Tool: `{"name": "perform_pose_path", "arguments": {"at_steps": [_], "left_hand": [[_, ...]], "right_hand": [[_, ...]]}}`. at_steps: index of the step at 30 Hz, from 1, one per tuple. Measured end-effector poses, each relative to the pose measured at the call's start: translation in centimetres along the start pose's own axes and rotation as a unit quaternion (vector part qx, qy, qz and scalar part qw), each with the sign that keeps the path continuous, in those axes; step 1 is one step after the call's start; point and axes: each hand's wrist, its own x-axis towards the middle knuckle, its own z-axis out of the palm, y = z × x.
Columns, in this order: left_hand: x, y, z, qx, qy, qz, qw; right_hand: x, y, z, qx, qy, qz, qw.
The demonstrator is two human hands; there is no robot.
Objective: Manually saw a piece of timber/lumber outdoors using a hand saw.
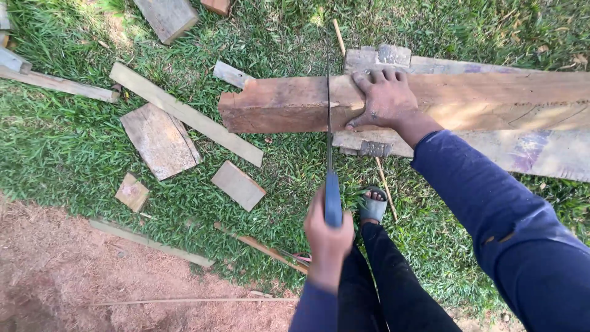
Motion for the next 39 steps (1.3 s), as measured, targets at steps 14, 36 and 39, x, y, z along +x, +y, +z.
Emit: {"name": "perform_pose_path", "arguments": {"at_steps": [14,36,39], "left_hand": [[-8.1,2.3,-5.5,0.004,-0.006,-0.017,1.000],[-2.7,0.2,-1.9,0.062,-0.015,-0.003,0.998],[-4.1,-1.4,-1.5,0.025,-0.013,0.007,1.000]], "right_hand": [[1.9,0.5,0.2,0.037,-0.064,0.041,0.996],[-4.1,-2.8,4.3,-0.018,0.130,0.038,0.991],[-4.9,-3.0,6.3,-0.037,0.175,0.023,0.984]]}}
